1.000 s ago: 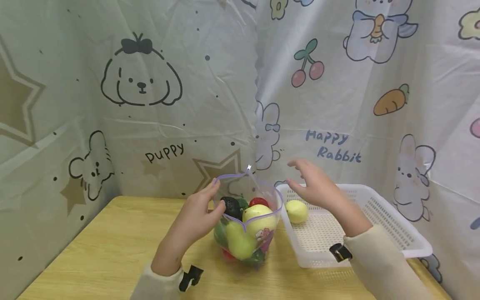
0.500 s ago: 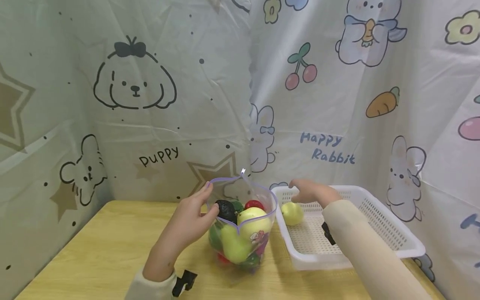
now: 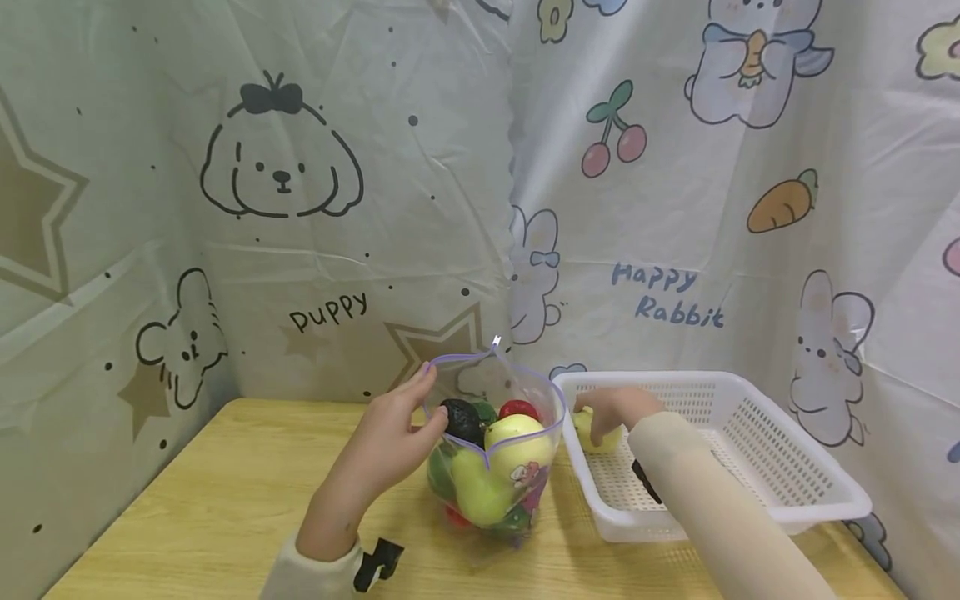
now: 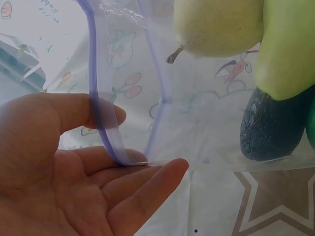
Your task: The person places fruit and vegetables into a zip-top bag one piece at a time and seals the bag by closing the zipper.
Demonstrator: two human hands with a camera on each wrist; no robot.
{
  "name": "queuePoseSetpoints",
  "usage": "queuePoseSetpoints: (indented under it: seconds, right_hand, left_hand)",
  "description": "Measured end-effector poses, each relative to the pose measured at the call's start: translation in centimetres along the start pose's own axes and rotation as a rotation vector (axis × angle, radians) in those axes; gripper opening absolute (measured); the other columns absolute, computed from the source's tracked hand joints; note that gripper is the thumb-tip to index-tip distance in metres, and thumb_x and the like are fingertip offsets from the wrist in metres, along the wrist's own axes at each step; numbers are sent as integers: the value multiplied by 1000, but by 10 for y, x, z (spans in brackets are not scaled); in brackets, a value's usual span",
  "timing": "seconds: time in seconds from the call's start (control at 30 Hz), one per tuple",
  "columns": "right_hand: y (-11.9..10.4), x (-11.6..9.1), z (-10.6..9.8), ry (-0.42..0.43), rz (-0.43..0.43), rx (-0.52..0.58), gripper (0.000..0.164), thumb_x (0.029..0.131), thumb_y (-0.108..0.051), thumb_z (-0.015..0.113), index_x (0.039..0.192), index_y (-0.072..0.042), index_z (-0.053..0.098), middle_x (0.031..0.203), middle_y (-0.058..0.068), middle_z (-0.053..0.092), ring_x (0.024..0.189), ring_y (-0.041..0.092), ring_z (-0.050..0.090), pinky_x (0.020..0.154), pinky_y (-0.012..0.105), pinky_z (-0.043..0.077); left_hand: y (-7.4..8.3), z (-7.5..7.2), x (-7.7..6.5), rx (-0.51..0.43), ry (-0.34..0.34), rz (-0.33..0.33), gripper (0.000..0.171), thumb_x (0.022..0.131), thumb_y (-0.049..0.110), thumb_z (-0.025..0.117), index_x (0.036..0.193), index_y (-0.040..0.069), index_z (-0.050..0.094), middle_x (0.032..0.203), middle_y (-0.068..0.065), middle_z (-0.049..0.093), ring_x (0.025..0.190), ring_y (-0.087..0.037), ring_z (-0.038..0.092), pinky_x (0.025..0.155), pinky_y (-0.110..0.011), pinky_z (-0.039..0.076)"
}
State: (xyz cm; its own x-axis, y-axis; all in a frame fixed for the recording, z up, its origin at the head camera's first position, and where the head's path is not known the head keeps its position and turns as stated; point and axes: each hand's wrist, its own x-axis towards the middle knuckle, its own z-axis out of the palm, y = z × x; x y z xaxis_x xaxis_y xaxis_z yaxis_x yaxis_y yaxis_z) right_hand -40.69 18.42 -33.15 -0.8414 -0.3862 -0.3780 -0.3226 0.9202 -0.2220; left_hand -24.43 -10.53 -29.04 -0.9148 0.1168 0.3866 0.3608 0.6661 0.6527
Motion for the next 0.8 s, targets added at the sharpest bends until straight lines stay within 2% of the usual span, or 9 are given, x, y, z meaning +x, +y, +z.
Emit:
queuePoseSetpoints:
  seconds: [0.07,0.13,0.3,0.4,0.57,0.7,0.8]
  right_hand:
    - [0,-2,1,-21,56,4,80,67,-13,75,140,-15,42,133,26,51,94,43,58,72,51,56]
    - [0,-5,2,-40,98,-3,83,67,-21,77,141,-18,40,130,25,53,85,39,61,67,45,57]
    - [-1,-13,2,-75,178,3,83,66,-38,78,138,-14,44,130,29,52,75,34,64,65,42,59]
    - [-1,-16,1,-100,183,11,75,67,-37,76,132,-10,49,127,28,54,74,35,65,65,43,60]
    - [2,-18,2,-101,177,27,67,65,-39,77,123,-14,54,114,19,60,74,34,63,66,41,60]
    - [4,-20,4,-97,181,21,70,62,-44,78,122,-17,55,108,14,61,72,29,61,66,39,59]
    - [6,-22,5,-97,148,11,74,63,-43,78,127,-15,52,111,14,60,71,28,60,65,40,59]
  left_hand:
    - [0,0,0,5,-1,-1,57,90,24,51,141,3,37,152,-16,29,31,-5,22,32,-14,25]
    - [0,0,0,9,-1,-4,57,90,24,51,141,3,37,152,-16,29,31,-5,22,32,-14,25]
    - [0,1,1,17,2,0,57,90,24,50,141,3,37,152,-15,29,31,-5,23,31,-14,25]
    - [0,1,1,14,1,3,57,90,25,50,141,3,37,152,-15,28,31,-4,23,31,-14,26]
    - [-1,1,1,12,-4,3,57,90,25,50,141,3,37,152,-15,28,31,-4,23,31,-14,26]
    - [-1,0,1,21,-9,10,58,90,25,50,141,2,37,152,-16,29,31,-4,23,31,-13,26]
    - [-2,-1,0,25,-13,14,58,90,25,50,141,2,36,152,-17,29,31,-4,23,31,-13,26]
